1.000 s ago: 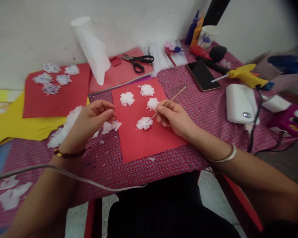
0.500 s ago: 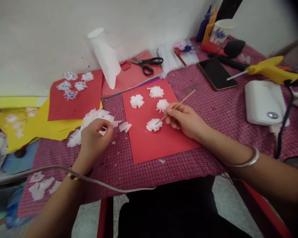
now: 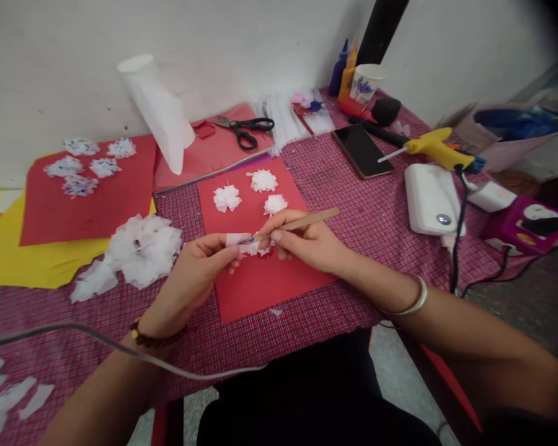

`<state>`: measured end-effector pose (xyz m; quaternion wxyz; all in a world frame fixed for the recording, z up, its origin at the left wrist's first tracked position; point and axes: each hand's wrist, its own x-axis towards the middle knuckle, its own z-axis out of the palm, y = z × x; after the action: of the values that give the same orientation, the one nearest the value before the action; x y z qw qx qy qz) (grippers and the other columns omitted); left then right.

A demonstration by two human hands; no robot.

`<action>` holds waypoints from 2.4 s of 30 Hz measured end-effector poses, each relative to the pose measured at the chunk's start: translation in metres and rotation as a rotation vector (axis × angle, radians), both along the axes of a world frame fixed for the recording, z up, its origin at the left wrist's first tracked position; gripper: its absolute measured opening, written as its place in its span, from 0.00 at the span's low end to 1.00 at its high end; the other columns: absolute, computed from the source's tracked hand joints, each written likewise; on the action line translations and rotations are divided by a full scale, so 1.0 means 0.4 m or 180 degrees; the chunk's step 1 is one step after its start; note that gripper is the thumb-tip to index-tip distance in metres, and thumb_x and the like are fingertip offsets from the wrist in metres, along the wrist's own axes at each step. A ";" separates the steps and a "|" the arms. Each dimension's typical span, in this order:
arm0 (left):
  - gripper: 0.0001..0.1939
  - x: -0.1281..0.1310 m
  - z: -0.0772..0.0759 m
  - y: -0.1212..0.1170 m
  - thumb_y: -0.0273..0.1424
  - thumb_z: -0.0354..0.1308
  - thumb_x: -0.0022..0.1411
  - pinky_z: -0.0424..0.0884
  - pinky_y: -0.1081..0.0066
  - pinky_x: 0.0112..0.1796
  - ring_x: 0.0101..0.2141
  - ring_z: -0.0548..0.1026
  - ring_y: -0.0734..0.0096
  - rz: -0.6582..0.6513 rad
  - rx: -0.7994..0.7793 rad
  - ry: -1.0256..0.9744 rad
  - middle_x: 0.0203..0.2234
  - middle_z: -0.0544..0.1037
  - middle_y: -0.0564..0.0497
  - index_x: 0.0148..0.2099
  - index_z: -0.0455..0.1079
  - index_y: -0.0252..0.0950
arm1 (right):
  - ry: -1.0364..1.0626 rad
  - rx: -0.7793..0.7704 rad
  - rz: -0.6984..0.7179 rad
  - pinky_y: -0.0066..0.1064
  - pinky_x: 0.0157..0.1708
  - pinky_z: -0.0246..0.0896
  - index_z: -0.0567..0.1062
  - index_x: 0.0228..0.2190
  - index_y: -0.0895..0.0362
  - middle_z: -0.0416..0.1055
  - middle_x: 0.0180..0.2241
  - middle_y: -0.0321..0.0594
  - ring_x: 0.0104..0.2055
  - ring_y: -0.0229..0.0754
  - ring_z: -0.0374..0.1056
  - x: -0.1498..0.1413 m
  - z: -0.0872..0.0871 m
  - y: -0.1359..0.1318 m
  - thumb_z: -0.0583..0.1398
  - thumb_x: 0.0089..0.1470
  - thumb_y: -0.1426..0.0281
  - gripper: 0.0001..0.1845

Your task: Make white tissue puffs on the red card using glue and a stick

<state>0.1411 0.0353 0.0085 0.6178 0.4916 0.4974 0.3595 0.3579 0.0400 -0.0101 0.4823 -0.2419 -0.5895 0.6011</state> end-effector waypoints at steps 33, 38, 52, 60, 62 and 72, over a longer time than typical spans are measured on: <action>0.12 -0.006 -0.016 -0.040 0.23 0.66 0.57 0.77 0.66 0.40 0.36 0.80 0.67 0.0099 0.3146 0.1805 0.35 0.84 0.52 0.41 0.81 0.45 | 0.0516 -0.0970 0.0153 0.19 0.16 0.57 0.74 0.38 0.59 0.76 0.27 0.31 0.17 0.27 0.62 -0.018 -0.006 0.012 0.64 0.58 0.61 0.13; 0.03 0.007 0.006 -0.035 0.29 0.65 0.60 0.76 0.70 0.30 0.25 0.76 0.72 0.0190 0.1194 0.0629 0.26 0.81 0.53 0.37 0.80 0.40 | 0.0297 -0.0337 -0.0078 0.17 0.20 0.58 0.75 0.36 0.61 0.74 0.26 0.31 0.22 0.27 0.65 -0.008 0.014 0.007 0.66 0.57 0.67 0.09; 0.09 -0.026 -0.036 -0.002 0.32 0.58 0.66 0.72 0.61 0.47 0.43 0.78 0.60 -0.0457 0.2909 0.2237 0.41 0.81 0.48 0.46 0.77 0.43 | -0.0656 -0.1003 -0.0440 0.20 0.15 0.53 0.65 0.28 0.56 0.71 0.19 0.30 0.16 0.28 0.60 -0.020 0.006 0.011 0.54 0.62 0.76 0.10; 0.10 -0.041 -0.072 0.024 0.33 0.54 0.66 0.69 0.59 0.45 0.40 0.76 0.57 -0.0805 0.2676 0.2715 0.37 0.80 0.47 0.41 0.77 0.42 | -0.1988 0.0627 -0.0553 0.30 0.34 0.59 0.68 0.30 0.57 0.72 0.28 0.37 0.31 0.38 0.67 -0.012 -0.003 -0.006 0.54 0.62 0.71 0.08; 0.11 -0.038 -0.071 0.025 0.33 0.53 0.66 0.69 0.58 0.45 0.40 0.76 0.56 -0.0850 0.2665 0.2703 0.37 0.80 0.46 0.41 0.78 0.41 | -0.2168 0.0729 -0.0547 0.32 0.36 0.58 0.68 0.30 0.57 0.72 0.29 0.38 0.32 0.39 0.67 -0.012 0.001 -0.009 0.53 0.62 0.71 0.09; 0.13 -0.032 -0.070 0.023 0.29 0.50 0.66 0.71 0.58 0.45 0.40 0.75 0.57 -0.1121 0.2879 0.2935 0.38 0.79 0.44 0.42 0.77 0.38 | -0.2559 0.0995 -0.0623 0.33 0.35 0.56 0.67 0.34 0.56 0.70 0.30 0.39 0.32 0.40 0.65 -0.022 0.005 -0.024 0.50 0.64 0.68 0.09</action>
<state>0.1281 0.0443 -0.0195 0.1245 0.8793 0.4231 0.1796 0.3491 0.0304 -0.0083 0.3002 -0.4353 -0.7884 0.3143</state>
